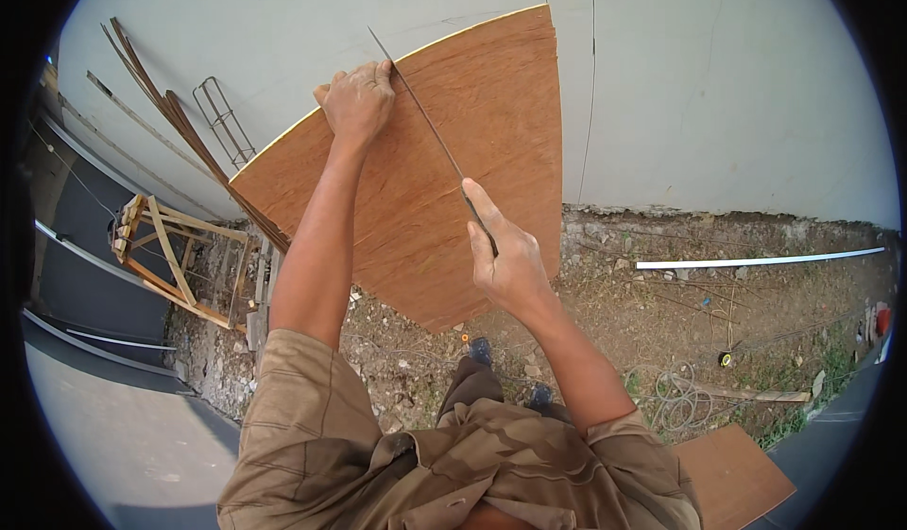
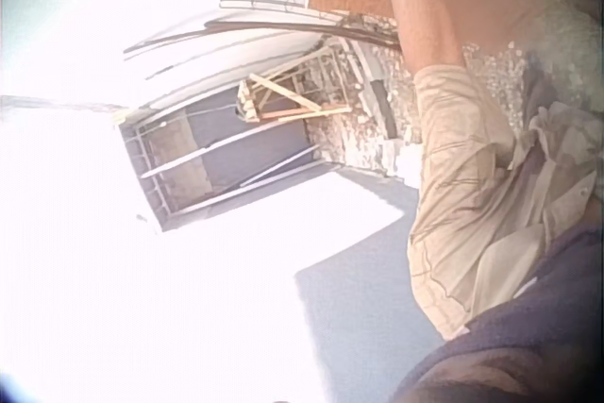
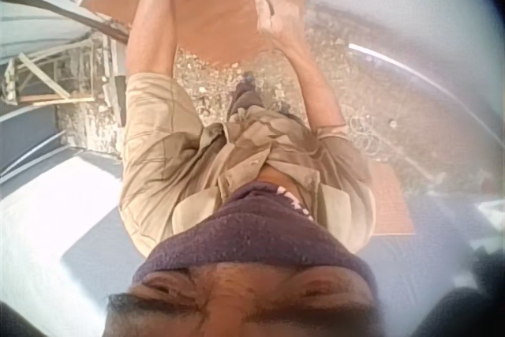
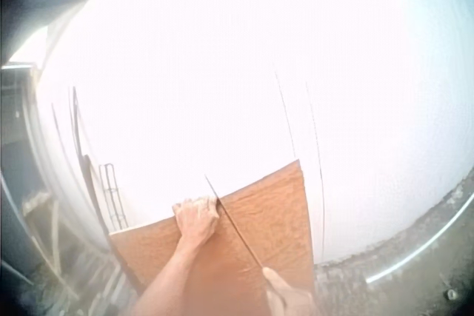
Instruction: Sawing a piece of wood and then a larger sheet of plywood using a hand saw.
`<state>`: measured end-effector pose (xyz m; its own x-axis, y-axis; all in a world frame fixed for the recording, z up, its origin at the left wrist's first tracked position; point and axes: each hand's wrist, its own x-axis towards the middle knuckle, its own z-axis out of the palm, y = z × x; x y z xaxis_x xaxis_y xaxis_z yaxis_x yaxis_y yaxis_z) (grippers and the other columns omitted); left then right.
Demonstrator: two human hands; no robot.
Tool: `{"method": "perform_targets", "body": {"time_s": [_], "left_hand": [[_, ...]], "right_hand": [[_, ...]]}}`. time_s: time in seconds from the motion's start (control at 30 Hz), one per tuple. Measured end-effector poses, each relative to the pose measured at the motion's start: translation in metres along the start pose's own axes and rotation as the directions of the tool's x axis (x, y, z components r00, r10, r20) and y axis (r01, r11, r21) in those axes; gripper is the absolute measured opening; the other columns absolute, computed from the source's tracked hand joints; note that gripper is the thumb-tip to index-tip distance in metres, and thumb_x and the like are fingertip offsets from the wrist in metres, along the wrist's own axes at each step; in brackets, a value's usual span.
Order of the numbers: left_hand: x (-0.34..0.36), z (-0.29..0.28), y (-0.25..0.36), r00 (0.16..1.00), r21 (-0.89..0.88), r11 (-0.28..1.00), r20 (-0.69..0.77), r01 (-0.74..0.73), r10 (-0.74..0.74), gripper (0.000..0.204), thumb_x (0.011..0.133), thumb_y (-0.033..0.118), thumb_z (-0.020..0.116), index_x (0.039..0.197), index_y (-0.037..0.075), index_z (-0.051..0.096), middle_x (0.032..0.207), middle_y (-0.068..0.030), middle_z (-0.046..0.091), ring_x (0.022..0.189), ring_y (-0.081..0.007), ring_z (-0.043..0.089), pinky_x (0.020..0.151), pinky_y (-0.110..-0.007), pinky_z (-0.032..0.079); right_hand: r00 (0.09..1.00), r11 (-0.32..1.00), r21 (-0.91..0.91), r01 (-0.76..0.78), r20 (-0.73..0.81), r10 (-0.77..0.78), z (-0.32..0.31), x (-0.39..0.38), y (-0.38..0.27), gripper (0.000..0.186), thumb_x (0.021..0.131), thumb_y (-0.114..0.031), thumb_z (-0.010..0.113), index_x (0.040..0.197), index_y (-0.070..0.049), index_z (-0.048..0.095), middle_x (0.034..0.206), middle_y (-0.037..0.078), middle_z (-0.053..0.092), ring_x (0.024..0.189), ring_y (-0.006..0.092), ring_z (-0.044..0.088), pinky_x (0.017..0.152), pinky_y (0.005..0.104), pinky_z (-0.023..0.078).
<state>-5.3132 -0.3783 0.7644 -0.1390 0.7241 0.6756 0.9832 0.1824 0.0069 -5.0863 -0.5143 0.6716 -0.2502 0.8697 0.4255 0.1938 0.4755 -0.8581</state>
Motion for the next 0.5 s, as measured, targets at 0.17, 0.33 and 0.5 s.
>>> {"method": "perform_targets", "body": {"time_s": [0.17, 0.33, 0.5], "left_hand": [[0.001, -0.003, -0.005, 1.000, -0.028, 1.000, 0.014, 0.005, -0.005, 0.041, 0.099, 0.039, 0.040, 0.081, 0.013, 0.066, 0.081, -0.0050, 0.069, 0.083, -0.0266, 0.058, 0.079, -0.042, 0.031], [0.025, 0.025, -0.020, 1.000, -0.022, 1.000, -0.012, -0.002, 0.002, 0.041, 0.099, 0.040, 0.040, 0.080, 0.013, 0.066, 0.078, -0.0056, 0.068, 0.083, -0.0269, 0.058, 0.080, -0.042, 0.031], [0.028, 0.035, -0.022, 0.999, -0.026, 1.000, -0.033, -0.012, 0.011, 0.042, 0.099, 0.040, 0.040, 0.081, 0.013, 0.066, 0.080, -0.0066, 0.068, 0.086, -0.0263, 0.058, 0.081, -0.042, 0.031]], "right_hand": [[0.991, 0.988, 0.083, 0.128, -0.054, -0.124, 0.054, 0.130, -0.003, 0.046, 0.095, -0.011, 0.052, 0.140, -0.012, 0.044, 0.063, 0.021, 0.056, 0.055, 0.0371, 0.057, 0.060, 0.0472, 0.044], [0.999, 0.999, -0.029, 0.037, -0.012, -0.037, 0.017, 0.021, 0.011, 0.047, 0.093, -0.008, 0.053, 0.140, -0.011, 0.044, 0.097, 0.022, 0.065, 0.083, 0.0361, 0.066, 0.074, 0.0432, 0.051], [0.995, 0.993, -0.073, 0.088, -0.042, -0.092, 0.001, -0.021, 0.006, 0.049, 0.092, -0.006, 0.054, 0.140, -0.011, 0.044, 0.120, 0.023, 0.060, 0.104, 0.0372, 0.063, 0.087, 0.0405, 0.051]]}}
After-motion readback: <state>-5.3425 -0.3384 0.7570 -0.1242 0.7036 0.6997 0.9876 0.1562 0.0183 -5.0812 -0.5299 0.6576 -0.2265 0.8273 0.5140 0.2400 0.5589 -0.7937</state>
